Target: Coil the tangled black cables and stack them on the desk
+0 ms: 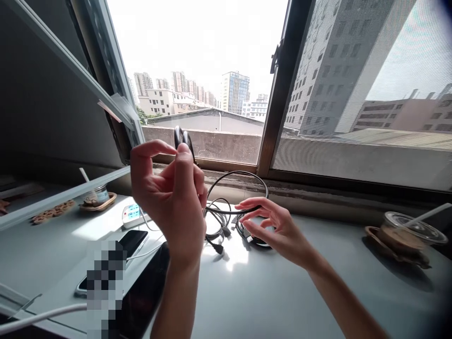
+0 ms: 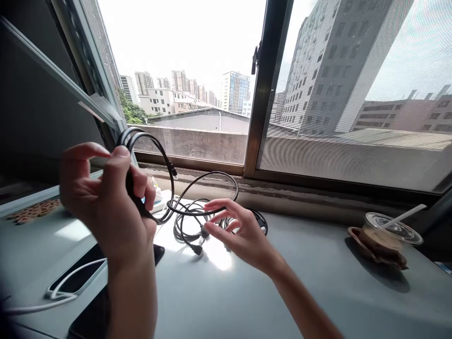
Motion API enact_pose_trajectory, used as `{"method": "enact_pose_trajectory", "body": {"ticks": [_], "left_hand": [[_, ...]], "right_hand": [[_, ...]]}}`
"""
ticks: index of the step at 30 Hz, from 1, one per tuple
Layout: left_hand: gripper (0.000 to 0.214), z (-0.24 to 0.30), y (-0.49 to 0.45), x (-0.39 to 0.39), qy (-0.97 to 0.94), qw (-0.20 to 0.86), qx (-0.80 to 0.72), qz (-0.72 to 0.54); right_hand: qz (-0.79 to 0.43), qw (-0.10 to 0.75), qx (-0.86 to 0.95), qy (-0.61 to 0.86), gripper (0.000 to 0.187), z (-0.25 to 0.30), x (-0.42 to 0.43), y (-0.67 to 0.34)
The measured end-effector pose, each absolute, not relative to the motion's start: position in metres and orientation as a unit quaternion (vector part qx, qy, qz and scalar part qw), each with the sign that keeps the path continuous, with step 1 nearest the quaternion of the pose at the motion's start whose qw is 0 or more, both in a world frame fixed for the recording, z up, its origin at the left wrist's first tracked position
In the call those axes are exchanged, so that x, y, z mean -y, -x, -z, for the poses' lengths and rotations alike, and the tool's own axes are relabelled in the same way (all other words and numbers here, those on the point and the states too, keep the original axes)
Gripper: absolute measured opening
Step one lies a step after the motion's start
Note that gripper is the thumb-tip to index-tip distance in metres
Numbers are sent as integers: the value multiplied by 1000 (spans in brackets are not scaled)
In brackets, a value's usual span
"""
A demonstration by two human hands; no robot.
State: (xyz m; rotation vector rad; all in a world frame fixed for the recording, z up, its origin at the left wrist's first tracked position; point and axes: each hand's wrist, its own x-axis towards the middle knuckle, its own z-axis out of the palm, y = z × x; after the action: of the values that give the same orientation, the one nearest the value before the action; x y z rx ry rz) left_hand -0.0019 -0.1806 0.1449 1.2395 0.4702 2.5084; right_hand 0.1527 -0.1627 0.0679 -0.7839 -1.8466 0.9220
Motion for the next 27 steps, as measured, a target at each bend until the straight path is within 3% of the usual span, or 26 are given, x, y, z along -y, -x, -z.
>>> {"method": "enact_pose_trajectory", "body": {"ticks": [8,12,17,21,27], "left_hand": [[20,-150,5,204,-446,104,-227,-860],[27,-144,5,188,-514,163,-260,-801],[24,-135,1,163,-557,224,-266,-754],[24,-135,3,158,-487,165,-266,-816],[33,-141,21,156,-387,113,-235,-885]], "right_hand": [[-473,630,598,149,17,-75,166,-153],[-564,685,447,108,16,-85,166,-161],[-635,652,375,177,22,-98,173,-176],[-620,604,445,230,23,-109,188,-193],[-562,631,445,296,16,-122,202,-210]]}}
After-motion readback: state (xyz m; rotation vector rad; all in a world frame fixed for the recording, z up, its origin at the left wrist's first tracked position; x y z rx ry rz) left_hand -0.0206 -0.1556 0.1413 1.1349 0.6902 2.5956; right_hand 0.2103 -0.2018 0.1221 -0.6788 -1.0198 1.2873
